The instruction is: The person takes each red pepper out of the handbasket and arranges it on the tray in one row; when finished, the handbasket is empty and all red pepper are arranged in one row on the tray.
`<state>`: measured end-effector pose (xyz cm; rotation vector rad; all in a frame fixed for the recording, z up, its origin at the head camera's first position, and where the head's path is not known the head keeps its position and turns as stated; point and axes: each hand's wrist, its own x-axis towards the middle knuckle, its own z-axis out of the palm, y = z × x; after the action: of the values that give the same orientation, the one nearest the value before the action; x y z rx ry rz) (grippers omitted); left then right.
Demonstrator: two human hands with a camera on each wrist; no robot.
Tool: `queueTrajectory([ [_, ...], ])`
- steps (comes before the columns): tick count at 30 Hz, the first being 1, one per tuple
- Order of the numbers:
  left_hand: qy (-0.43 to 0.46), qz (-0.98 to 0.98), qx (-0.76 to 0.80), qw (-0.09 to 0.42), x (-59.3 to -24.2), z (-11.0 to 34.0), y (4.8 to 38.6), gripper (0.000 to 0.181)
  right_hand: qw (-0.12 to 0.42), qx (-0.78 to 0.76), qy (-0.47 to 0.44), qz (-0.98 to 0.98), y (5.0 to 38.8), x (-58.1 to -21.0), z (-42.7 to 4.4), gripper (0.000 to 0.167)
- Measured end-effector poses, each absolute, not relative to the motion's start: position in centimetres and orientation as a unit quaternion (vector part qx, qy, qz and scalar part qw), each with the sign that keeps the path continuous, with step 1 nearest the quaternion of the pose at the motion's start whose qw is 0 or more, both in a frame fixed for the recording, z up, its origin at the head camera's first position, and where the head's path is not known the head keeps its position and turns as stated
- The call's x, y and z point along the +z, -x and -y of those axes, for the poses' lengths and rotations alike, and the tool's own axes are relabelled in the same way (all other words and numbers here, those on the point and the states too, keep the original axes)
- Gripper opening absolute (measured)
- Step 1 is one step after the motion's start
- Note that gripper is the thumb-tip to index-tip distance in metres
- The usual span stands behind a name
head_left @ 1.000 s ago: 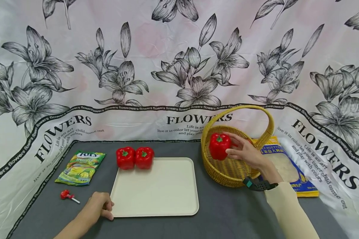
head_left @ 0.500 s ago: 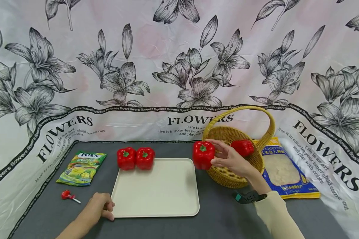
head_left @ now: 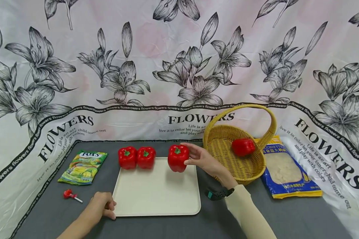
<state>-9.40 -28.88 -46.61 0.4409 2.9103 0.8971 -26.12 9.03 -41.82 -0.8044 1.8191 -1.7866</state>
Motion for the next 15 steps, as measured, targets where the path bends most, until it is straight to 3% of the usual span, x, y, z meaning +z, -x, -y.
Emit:
queueTrajectory([
  [15, -0.123, -0.951, 0.281, 0.041, -46.5, 28.6, 9.5, 0.032, 0.238, -0.641, 0.279, -0.674, 29.0, -44.1, -6.0, 0.068],
])
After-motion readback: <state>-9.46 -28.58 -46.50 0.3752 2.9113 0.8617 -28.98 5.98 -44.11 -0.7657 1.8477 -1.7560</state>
